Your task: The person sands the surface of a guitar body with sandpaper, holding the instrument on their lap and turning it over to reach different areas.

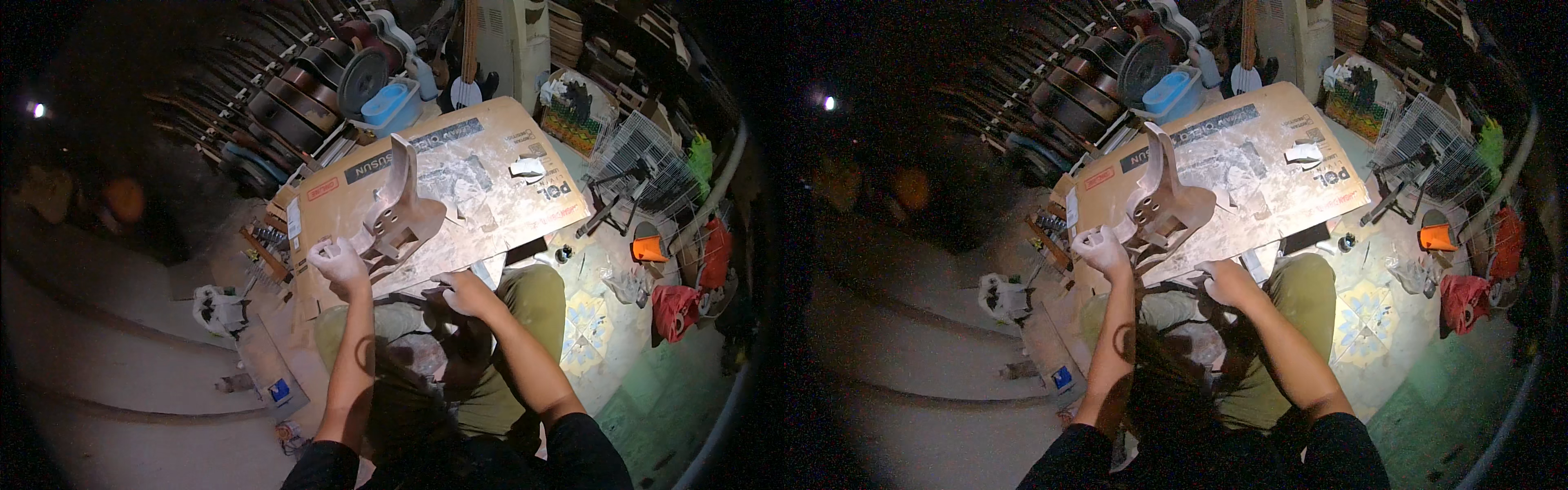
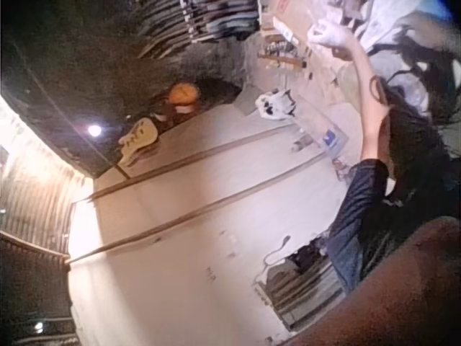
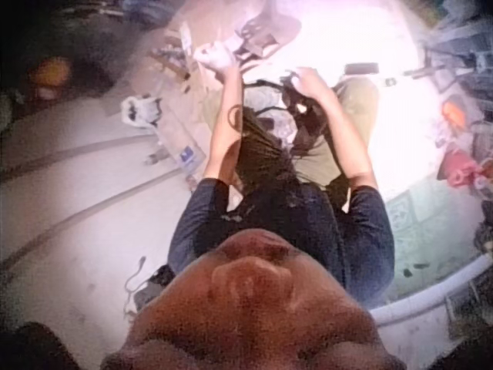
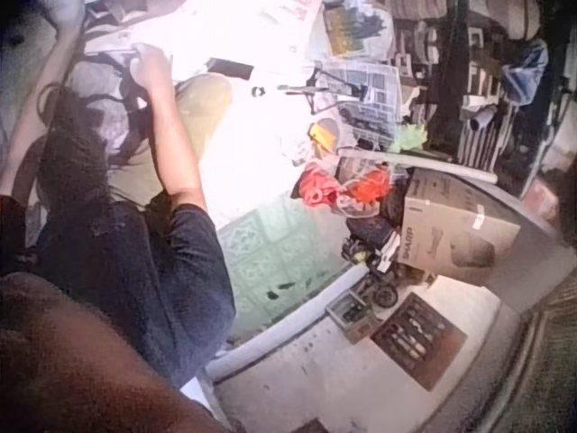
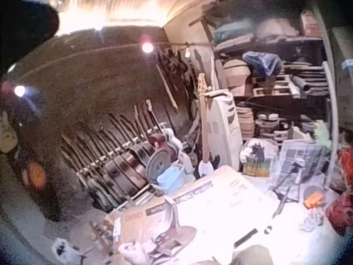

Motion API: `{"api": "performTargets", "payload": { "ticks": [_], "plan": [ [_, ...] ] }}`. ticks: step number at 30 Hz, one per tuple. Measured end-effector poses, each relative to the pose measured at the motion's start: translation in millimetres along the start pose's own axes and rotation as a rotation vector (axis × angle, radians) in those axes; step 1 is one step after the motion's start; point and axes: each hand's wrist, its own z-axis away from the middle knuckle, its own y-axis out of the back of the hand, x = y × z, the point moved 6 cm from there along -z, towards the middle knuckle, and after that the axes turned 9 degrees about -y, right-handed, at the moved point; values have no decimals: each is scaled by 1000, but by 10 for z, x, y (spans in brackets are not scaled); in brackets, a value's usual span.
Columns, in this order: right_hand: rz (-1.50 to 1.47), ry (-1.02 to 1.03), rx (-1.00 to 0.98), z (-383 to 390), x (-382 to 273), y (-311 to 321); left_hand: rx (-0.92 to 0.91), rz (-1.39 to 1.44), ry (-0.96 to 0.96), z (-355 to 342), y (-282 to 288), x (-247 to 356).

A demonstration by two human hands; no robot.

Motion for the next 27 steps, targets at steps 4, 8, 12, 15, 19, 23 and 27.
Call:
{"api": "performTargets", "payload": {
  "ticks": [4,8,12,15,19,23,27],
  "plan": [
    [70,-18,5,3,-25,-89,-60,-107,95,147,-23,5],
    [160,-39,-58,34,-131,-107,-28,72,-111,159,-3,-2],
    [167,-43,-63,76,-154,-38,-304,120,-251,39,-51,-240],
    [147,-22,-35,110,-153,5,-356,80,-300,-10,-72,-368],
    [117,23,20,142,-113,15,-244,-52,-445,-27,-101,-513],
    [126,5,-32,143,-258,25,-246,342,-296,-212,-138,-1016],
    [143,-24,-35,98,-118,-62,-260,335,-32,-210,-257,-1179]
  ]
}}
